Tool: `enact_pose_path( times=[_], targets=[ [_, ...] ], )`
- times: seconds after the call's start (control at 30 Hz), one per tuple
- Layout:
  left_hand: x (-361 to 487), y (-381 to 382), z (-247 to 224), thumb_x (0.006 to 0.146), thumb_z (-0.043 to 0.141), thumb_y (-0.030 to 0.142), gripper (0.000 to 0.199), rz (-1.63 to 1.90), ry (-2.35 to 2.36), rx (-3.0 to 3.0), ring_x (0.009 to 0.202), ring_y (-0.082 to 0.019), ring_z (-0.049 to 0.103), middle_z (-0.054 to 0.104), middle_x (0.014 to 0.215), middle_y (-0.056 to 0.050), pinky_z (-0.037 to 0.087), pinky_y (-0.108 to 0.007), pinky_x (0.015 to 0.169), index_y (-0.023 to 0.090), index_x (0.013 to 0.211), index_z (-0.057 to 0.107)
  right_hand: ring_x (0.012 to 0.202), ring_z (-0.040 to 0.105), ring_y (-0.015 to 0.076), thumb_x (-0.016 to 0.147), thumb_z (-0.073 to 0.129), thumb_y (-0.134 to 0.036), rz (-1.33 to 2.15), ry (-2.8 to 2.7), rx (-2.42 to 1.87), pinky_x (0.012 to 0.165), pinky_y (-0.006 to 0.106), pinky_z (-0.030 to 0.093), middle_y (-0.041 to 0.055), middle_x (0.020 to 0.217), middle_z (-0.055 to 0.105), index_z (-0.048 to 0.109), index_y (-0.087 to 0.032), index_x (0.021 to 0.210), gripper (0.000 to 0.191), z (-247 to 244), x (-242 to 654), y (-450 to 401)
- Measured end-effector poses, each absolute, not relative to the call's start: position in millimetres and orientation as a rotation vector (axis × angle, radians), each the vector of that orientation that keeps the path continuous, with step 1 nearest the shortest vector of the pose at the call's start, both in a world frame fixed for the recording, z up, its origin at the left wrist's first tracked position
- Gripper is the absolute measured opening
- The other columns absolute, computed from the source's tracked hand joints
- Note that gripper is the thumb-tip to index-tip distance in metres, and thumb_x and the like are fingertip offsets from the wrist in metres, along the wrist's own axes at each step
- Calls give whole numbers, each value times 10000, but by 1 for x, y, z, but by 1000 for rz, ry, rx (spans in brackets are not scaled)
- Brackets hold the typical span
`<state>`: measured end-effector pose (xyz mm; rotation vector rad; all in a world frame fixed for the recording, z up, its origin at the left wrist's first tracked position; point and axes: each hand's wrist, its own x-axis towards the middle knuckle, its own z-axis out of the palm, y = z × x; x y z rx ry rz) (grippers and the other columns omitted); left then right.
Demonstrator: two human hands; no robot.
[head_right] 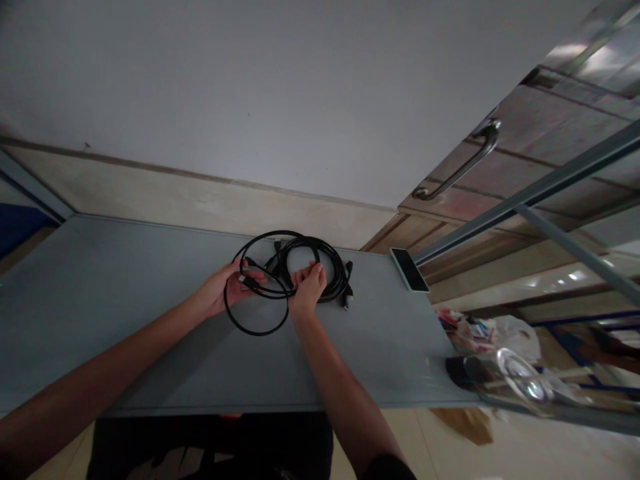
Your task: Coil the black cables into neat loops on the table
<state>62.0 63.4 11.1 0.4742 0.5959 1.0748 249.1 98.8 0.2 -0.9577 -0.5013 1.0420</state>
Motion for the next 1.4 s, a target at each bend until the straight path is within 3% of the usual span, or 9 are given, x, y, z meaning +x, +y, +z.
enact_pose_path(
  times=[0.1, 0.2, 0.4, 0.5, 0.63, 0.83, 0.93, 1.17, 1.4],
  targets=[
    [59, 65, 12, 888, 648, 433, 275, 1117, 664, 494, 655, -167, 665, 611, 656, 19, 582, -393, 752, 186, 940, 541, 399, 233, 64, 889, 572, -533, 1148, -520, -940, 398, 223, 227, -113, 544, 272, 490, -224, 856, 321, 1, 244, 96],
    [56, 68, 12, 866, 682, 425, 281, 1134, 712, 477, 440, -67, 453, 407, 536, 104, 570, -329, 655, 186, 886, 535, 402, 269, 64, 878, 581, -519, 1212, -558, -949, 406, 229, 250, -105, 564, 318, 500, -226, 877, 304, 3, 240, 94],
    [46, 76, 12, 894, 636, 346, 216, 1159, 739, 412, 367, -34, 231, 254, 493, 122, 328, -161, 391, 184, 816, 515, 407, 315, 58, 836, 636, -413, 1275, -576, -906, 412, 214, 283, -102, 572, 366, 551, -224, 954, 238, 8, 238, 92],
    [35, 82, 11, 918, 585, 336, 208, 1074, 816, 443, 345, -29, 186, 249, 483, 117, 178, -135, 343, 183, 801, 508, 389, 284, 47, 803, 666, -388, 1329, -650, -939, 388, 200, 250, -105, 564, 376, 581, -219, 975, 255, 10, 243, 97],
    [19, 87, 14, 927, 570, 370, 223, 857, 873, 570, 337, -23, 187, 295, 508, 102, 135, -133, 333, 182, 815, 527, 359, 230, 37, 773, 706, -421, 1476, -896, -1050, 350, 199, 185, -110, 528, 366, 618, -194, 956, 305, 12, 251, 102],
    [7, 84, 21, 879, 651, 441, 281, 598, 888, 728, 348, -16, 233, 316, 544, 95, 154, -124, 334, 177, 840, 563, 387, 370, 61, 807, 677, -475, 1357, -1428, -1180, 356, 206, 238, -52, 549, 490, 679, -178, 856, 301, 6, 247, 98],
    [8, 86, 19, 857, 687, 403, 262, 669, 854, 741, 347, -7, 238, 347, 537, 89, 166, -123, 333, 155, 853, 605, 369, 345, 66, 827, 649, -489, 1280, -1416, -1158, 355, 210, 228, -65, 490, 446, 657, -187, 809, 302, 3, 242, 96],
    [11, 93, 13, 828, 704, 272, 228, 945, 965, 709, 558, -109, 611, 631, 668, -33, 532, -211, 529, 102, 980, 695, 335, 246, 57, 829, 628, -559, 1236, -1117, -1094, 349, 212, 191, -118, 424, 306, 583, -197, 816, 366, 2, 240, 97],
    [13, 92, 15, 794, 742, 249, 239, 1128, 1016, 589, 589, -156, 672, 695, 761, -31, 571, -267, 528, 180, 986, 616, 354, 222, 50, 842, 626, -560, 1124, -881, -1066, 356, 206, 188, -125, 448, 307, 545, -202, 825, 368, 4, 241, 96]
  ],
)
